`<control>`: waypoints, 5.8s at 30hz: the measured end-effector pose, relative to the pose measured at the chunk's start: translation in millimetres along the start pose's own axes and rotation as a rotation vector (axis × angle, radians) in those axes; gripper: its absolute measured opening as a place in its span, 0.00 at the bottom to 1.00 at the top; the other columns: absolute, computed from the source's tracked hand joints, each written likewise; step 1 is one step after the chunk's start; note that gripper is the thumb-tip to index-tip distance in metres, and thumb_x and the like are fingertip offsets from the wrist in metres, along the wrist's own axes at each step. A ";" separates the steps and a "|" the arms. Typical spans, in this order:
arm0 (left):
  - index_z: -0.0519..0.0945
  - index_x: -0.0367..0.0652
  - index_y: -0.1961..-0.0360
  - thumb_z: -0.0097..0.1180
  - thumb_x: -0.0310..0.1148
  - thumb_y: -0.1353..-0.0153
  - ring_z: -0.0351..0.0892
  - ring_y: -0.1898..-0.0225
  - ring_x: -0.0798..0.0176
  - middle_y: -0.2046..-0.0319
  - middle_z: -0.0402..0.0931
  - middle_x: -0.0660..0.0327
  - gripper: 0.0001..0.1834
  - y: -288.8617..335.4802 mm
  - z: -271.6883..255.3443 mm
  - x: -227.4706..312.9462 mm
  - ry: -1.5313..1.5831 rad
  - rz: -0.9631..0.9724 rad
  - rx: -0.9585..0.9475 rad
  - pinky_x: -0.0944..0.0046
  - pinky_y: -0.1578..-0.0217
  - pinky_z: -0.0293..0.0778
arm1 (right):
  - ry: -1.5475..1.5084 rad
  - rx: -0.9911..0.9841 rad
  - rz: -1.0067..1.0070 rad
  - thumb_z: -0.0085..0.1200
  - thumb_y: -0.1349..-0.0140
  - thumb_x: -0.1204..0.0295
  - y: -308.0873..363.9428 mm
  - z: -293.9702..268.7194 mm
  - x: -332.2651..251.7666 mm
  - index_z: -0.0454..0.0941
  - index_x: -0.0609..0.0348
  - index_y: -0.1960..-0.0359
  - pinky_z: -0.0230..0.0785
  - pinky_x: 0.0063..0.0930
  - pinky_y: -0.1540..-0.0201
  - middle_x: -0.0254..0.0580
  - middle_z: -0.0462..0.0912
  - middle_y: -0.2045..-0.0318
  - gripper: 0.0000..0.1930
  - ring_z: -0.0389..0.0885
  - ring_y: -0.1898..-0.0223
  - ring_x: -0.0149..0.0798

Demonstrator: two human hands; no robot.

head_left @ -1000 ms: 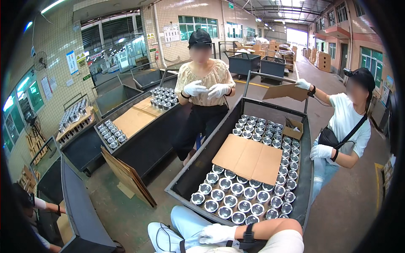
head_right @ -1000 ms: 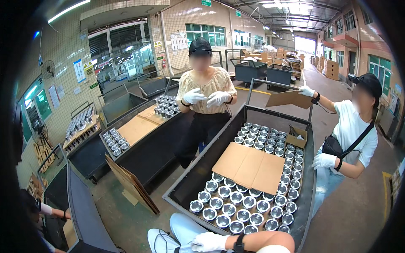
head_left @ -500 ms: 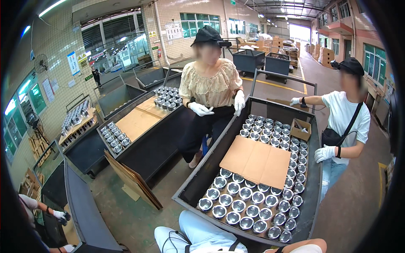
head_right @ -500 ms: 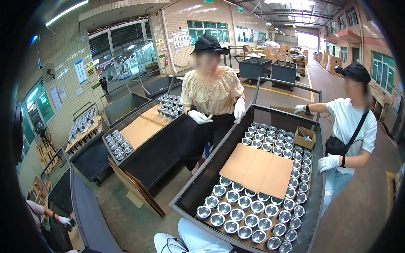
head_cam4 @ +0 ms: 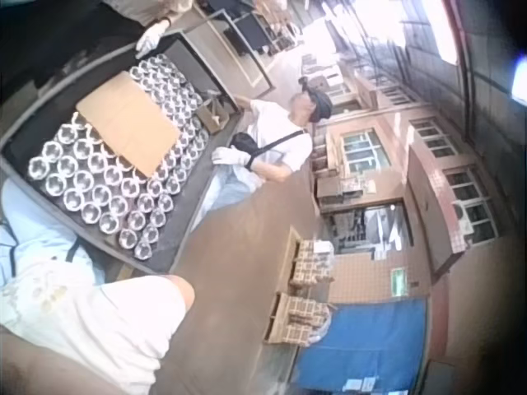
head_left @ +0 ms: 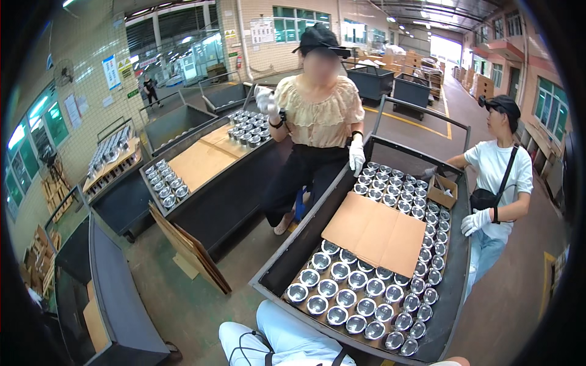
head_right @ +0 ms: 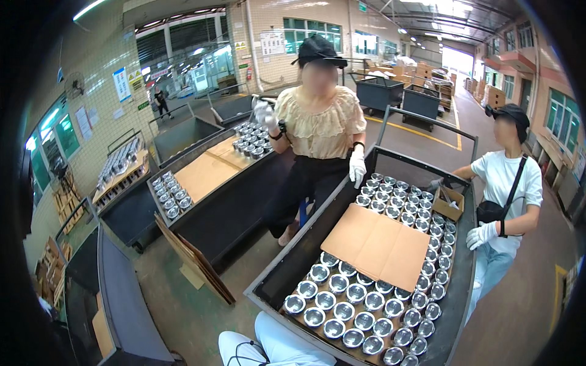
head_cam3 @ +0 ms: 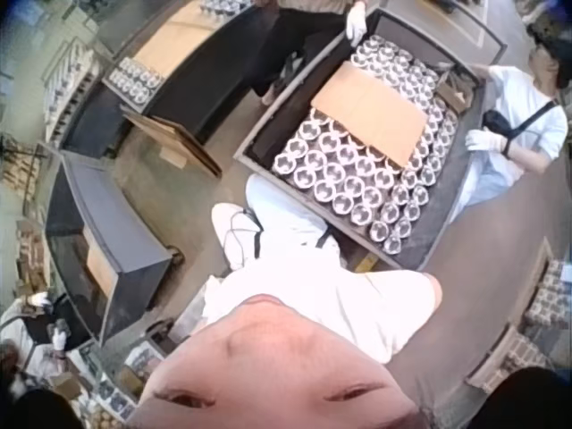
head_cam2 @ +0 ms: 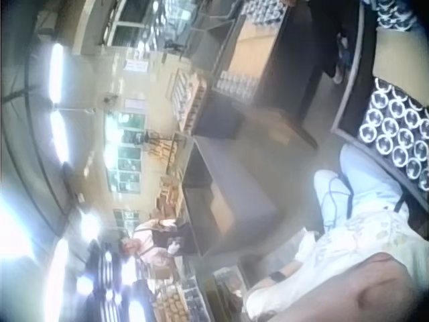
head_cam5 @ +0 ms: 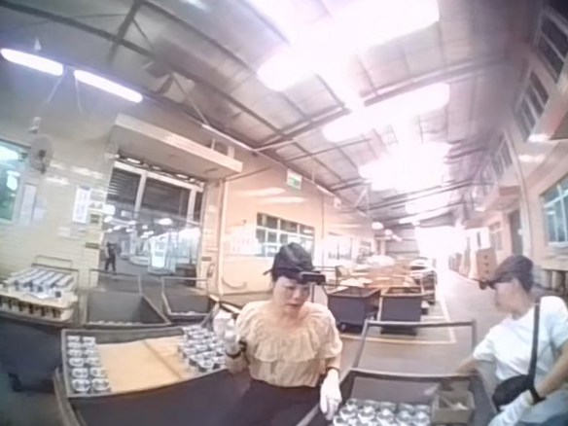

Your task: Inspecting metal engine pistons and arranging them in a storage cart.

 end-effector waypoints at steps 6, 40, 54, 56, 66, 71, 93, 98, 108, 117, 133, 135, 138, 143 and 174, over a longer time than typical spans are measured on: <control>0.68 0.52 0.46 0.53 0.45 0.43 0.65 0.44 0.46 0.47 0.68 0.49 0.24 2.3 2.1 -2.0 0.019 0.004 -0.004 0.52 0.44 0.61 | -0.034 -0.001 0.019 0.48 0.45 0.64 -4.4 -5.8 -6.7 0.78 0.61 0.66 0.73 0.40 0.69 0.50 0.81 0.75 0.14 0.81 0.73 0.47; 0.75 0.48 0.56 0.50 0.40 0.42 0.72 0.52 0.48 0.56 0.73 0.49 0.15 21.3 24.7 -13.3 0.025 0.000 0.015 0.52 0.51 0.67 | -0.003 -0.030 -0.036 0.48 0.46 0.65 -25.1 10.2 -28.8 0.79 0.60 0.68 0.73 0.37 0.73 0.46 0.81 0.78 0.12 0.80 0.77 0.43; 0.78 0.46 0.61 0.50 0.39 0.42 0.75 0.55 0.49 0.60 0.76 0.49 0.12 43.1 50.6 -23.0 0.042 0.004 0.062 0.51 0.54 0.70 | 0.036 -0.145 0.011 0.48 0.47 0.66 -18.2 26.8 -18.8 0.79 0.60 0.69 0.73 0.36 0.74 0.45 0.80 0.79 0.12 0.80 0.78 0.42; 0.78 0.46 0.61 0.49 0.39 0.42 0.76 0.55 0.49 0.60 0.76 0.49 0.12 45.1 55.4 -23.2 0.040 0.014 0.053 0.51 0.54 0.70 | 0.041 -0.183 0.022 0.48 0.47 0.66 -13.3 31.2 -13.6 0.79 0.60 0.69 0.73 0.36 0.74 0.44 0.80 0.79 0.12 0.80 0.78 0.41; 0.80 0.45 0.64 0.49 0.37 0.42 0.78 0.57 0.49 0.63 0.78 0.49 0.11 51.3 66.8 -39.2 -0.008 0.026 -0.060 0.51 0.57 0.72 | 0.181 -0.686 -0.225 0.49 0.49 0.66 3.7 -4.1 -34.3 0.80 0.57 0.76 0.67 0.30 0.82 0.36 0.76 0.87 0.09 0.75 0.84 0.33; 0.81 0.44 0.66 0.48 0.37 0.42 0.79 0.59 0.50 0.64 0.79 0.49 0.11 80.5 72.9 -80.6 -0.147 -0.067 -0.447 0.51 0.58 0.73 | 0.000 0.106 -0.505 0.52 0.46 0.60 -6.4 -61.4 -102.2 0.79 0.56 0.57 0.71 0.43 0.62 0.54 0.81 0.69 0.19 0.80 0.66 0.54; 0.58 0.45 0.34 0.39 0.44 0.31 0.62 0.39 0.56 0.36 0.58 0.54 0.27 -28.9 -92.9 141.2 1.470 0.440 0.719 0.52 0.39 0.56 | -0.164 0.700 -0.845 0.53 0.44 0.54 -60.0 -60.4 -210.0 0.77 0.60 0.80 0.69 0.41 0.76 0.49 0.77 0.83 0.20 0.78 0.80 0.51; 0.69 0.45 0.44 0.39 0.48 0.30 0.71 0.47 0.61 0.48 0.72 0.57 0.23 -26.9 -95.0 102.8 1.437 0.471 0.703 0.58 0.44 0.64 | -0.134 0.622 -0.959 0.55 0.46 0.59 -61.7 -64.0 -207.6 0.77 0.58 0.79 0.68 0.39 0.76 0.46 0.77 0.81 0.15 0.77 0.79 0.49; 0.59 0.41 0.39 0.56 0.56 0.43 0.69 0.48 0.55 0.46 0.66 0.53 0.40 -26.2 -22.6 183.5 1.501 0.609 0.465 0.53 0.43 0.66 | -0.339 1.110 -1.047 0.56 0.49 0.59 -37.0 -146.8 -178.0 0.77 0.56 0.65 0.64 0.40 0.51 0.40 0.78 0.68 0.15 0.75 0.59 0.46; 0.58 0.40 0.40 0.59 0.50 0.44 0.68 0.49 0.55 0.50 0.65 0.55 0.38 -19.8 25.4 141.2 1.392 0.400 0.264 0.49 0.44 0.65 | -0.016 1.089 -1.057 0.56 0.47 0.68 -37.4 -148.1 -206.2 0.71 0.58 0.47 0.56 0.51 0.36 0.51 0.71 0.45 0.24 0.65 0.40 0.56; 0.52 0.50 0.32 0.41 0.49 0.34 0.59 0.37 0.50 0.38 0.58 0.53 0.32 -27.3 -95.8 131.3 1.629 0.725 0.692 0.42 0.37 0.52 | -0.075 0.657 -0.892 0.54 0.45 0.58 -56.7 -73.5 -203.4 0.71 0.57 0.80 0.68 0.38 0.78 0.44 0.74 0.83 0.16 0.77 0.79 0.48; 0.52 0.48 0.33 0.44 0.46 0.34 0.61 0.39 0.52 0.40 0.60 0.53 0.32 -33.2 -95.1 133.2 1.584 0.656 0.693 0.46 0.38 0.54 | -0.111 0.631 -0.911 0.52 0.42 0.59 -57.7 -68.4 -205.1 0.72 0.58 0.78 0.69 0.39 0.79 0.44 0.75 0.85 0.16 0.77 0.80 0.47; 0.58 0.38 0.36 0.43 0.46 0.33 0.66 0.43 0.52 0.44 0.65 0.52 0.30 -38.5 -92.8 131.7 1.487 0.627 0.713 0.52 0.38 0.56 | -0.095 0.373 -0.813 0.50 0.41 0.59 -57.6 -79.1 -199.6 0.73 0.59 0.78 0.71 0.43 0.75 0.50 0.78 0.79 0.16 0.79 0.78 0.51; 0.68 0.33 0.45 0.36 0.43 0.29 0.72 0.48 0.56 0.51 0.72 0.53 0.24 -80.2 -79.3 108.9 1.127 0.442 0.737 0.55 0.40 0.61 | 0.252 0.514 -0.786 0.49 0.41 0.61 -39.7 -163.9 -156.5 0.80 0.46 0.65 0.71 0.36 0.79 0.42 0.78 0.79 0.10 0.79 0.80 0.43; 0.73 0.42 0.50 0.48 0.40 0.37 0.66 0.44 0.47 0.50 0.73 0.54 0.18 -199.1 -53.8 93.1 -0.180 0.012 0.961 0.40 0.38 0.51 | 0.259 0.051 -0.115 0.58 0.51 0.69 -340.7 -104.5 31.5 0.82 0.61 0.70 0.74 0.37 0.60 0.51 0.83 0.67 0.09 0.83 0.63 0.45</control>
Point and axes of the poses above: each hand's wrist, its own y-axis away from the middle knuckle, its own z-axis out of the palm, x = y × z, the point moved 4 cm from there along -y, towards the middle knuckle
